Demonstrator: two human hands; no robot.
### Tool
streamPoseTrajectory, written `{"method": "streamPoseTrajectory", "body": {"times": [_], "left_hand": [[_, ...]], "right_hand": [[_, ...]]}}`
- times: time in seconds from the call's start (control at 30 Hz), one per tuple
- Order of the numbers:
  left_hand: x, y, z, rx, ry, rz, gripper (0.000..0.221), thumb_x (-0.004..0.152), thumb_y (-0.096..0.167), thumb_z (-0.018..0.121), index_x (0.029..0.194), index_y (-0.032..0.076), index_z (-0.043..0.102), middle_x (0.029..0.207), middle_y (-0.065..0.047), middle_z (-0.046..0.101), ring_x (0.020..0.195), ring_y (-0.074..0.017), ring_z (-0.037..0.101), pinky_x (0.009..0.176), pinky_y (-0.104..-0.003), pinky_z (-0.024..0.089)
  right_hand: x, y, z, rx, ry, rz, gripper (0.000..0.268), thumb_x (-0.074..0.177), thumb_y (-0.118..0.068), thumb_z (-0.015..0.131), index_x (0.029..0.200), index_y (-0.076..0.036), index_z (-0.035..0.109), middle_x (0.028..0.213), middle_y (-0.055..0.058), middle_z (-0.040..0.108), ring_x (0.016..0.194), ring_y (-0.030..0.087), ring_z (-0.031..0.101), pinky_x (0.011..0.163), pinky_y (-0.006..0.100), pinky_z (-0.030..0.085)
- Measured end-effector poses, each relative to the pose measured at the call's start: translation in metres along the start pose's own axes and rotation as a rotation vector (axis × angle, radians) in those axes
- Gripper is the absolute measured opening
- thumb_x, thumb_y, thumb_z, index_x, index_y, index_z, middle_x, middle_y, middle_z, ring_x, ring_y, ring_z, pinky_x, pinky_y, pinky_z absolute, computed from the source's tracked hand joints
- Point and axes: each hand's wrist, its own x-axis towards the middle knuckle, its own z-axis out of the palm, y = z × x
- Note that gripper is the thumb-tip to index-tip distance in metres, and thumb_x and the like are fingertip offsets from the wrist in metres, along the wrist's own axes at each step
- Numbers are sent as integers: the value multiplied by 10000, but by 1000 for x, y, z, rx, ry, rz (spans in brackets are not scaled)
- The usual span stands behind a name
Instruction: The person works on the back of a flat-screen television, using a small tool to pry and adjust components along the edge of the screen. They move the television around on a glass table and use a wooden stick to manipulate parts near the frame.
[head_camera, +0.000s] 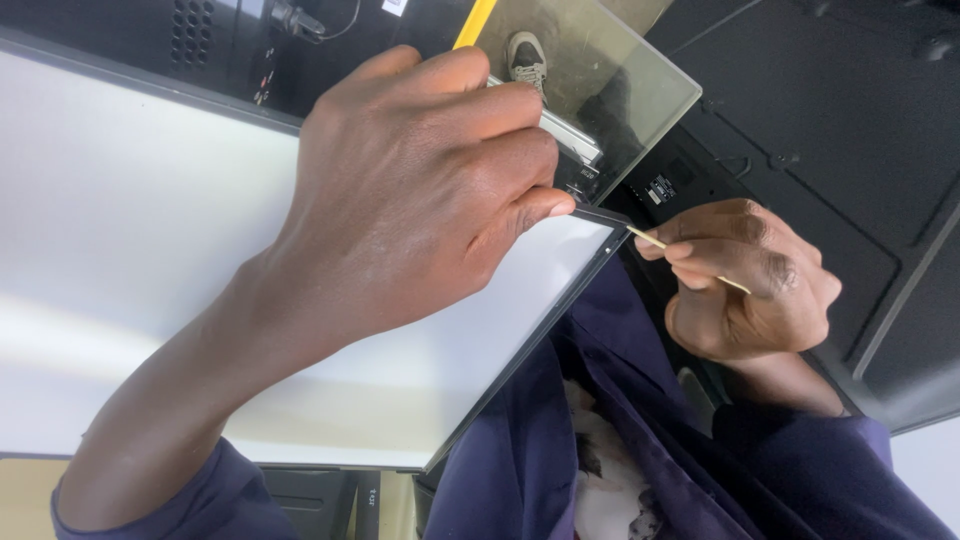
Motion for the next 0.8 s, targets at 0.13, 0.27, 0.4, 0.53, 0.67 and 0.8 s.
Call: {"method": "streamPoseTrajectory", "body": {"times": [0.13,0.27,0.4,0.53,0.67,0.8], "left_hand": [[0,1,0,1,4,-3,437,1068,408,793,723,201,622,721,77,449,723,-170,445,574,-320,288],[0,1,0,14,3,-3,437,1069,421,782,723,207,622,729,78,460,729,-169,456,578,-321,296],[0,0,1,15,7,2,425,1061,422,790,730,206,636,732,81,467,740,-162,469,582,-315,306],[0,0,2,6,8,8,436,1070,434,789,734,203,633,736,78,464,732,-163,458,577,-314,300],[1,-1,2,-2,18,12,462,1078,415,799,714,197,616,731,71,451,735,-166,458,576,-317,295],[0,-1,0,-27,15,6,445,1060,433,808,737,194,617,744,64,455,743,-178,467,581,-328,303]], "right_hand": [[0,5,-5,-20,-61,-106,203,999,-82,531,836,39,547,632,189,632,544,269,662,499,333,517],[-1,8,0,-2,-20,-135,210,996,-53,528,813,51,539,615,211,613,510,297,646,479,343,514],[-1,8,2,38,2,-43,146,972,-6,526,832,33,526,579,215,573,480,284,621,493,333,482],[0,8,3,77,-8,-28,130,966,13,527,840,46,533,582,187,577,512,283,657,511,327,507],[5,3,7,37,-51,50,194,984,-43,527,835,81,520,590,202,564,506,291,611,488,331,443],[-5,10,9,57,-100,84,249,979,-121,538,816,66,511,604,201,530,493,293,546,459,336,379]]}}
